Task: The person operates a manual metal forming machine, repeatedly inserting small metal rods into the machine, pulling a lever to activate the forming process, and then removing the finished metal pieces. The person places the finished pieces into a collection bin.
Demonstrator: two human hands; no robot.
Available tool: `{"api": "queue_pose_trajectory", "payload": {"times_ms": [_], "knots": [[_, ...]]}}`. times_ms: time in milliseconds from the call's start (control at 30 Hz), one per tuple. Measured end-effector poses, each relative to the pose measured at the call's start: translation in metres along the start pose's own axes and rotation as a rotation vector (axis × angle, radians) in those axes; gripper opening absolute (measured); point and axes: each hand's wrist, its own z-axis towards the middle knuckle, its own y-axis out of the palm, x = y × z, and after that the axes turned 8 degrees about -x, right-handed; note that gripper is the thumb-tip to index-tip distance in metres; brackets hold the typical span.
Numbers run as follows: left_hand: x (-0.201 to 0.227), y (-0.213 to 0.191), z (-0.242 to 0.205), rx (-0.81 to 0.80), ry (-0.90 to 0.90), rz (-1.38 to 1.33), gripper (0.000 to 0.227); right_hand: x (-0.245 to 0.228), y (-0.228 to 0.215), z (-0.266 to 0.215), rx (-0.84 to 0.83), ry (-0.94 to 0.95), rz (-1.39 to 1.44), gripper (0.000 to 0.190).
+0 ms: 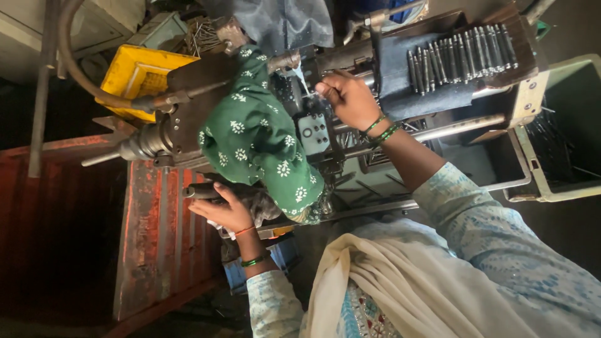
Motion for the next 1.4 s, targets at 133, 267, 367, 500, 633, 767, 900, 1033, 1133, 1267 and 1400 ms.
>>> {"api": "queue_pose_trajectory", "payload": {"times_ms": [133,267,367,500,633,767,900,1033,1133,1267,1400], "knots": [[-0.02,0.008,-0.002,0.02,-0.038,0.074,0.071,0.013,-0.014,-0.008,0.04,0.027,0.017,0.018],[-0.025,0.008,-0.004,-0.003,-0.051,0.054,0.066,0.029,-0.038,-0.018,0.121,0.005,0.025,0.013],[-0.015,0.003,-0.003,-0.036,-0.057,0.041,0.063,0.036,-0.068,-0.037,0.296,-0.007,-0.012,0.012],[0.004,-0.003,0.0,-0.038,-0.063,0.035,0.061,0.036,-0.106,-0.067,0.423,0.164,-0.336,0.009],[0.016,-0.005,0.002,-0.015,-0.046,-0.035,0.066,0.031,-0.126,-0.084,0.417,0.194,-0.561,0.008],[0.016,-0.006,0.0,-0.048,-0.122,-0.091,0.065,0.032,-0.131,-0.082,0.467,0.104,-0.368,0.014],[0.011,-0.004,0.001,0.006,0.069,0.076,0.063,0.032,-0.099,-0.068,0.447,0.12,0.347,0.014],[0.01,-0.006,0.001,0.012,0.072,0.037,0.056,0.025,-0.038,-0.041,0.431,0.211,0.967,0.015],[0.014,-0.007,0.002,0.005,0.047,-0.022,0.053,0.017,0.0,-0.027,0.405,0.282,1.24,0.016],[0.018,-0.009,0.005,-0.004,0.033,-0.03,0.049,0.01,0.027,-0.022,0.408,0.351,1.374,0.019],[0.02,-0.009,0.006,0.0,0.057,-0.017,0.048,0.01,0.043,-0.021,0.382,0.389,1.422,0.02]]}}
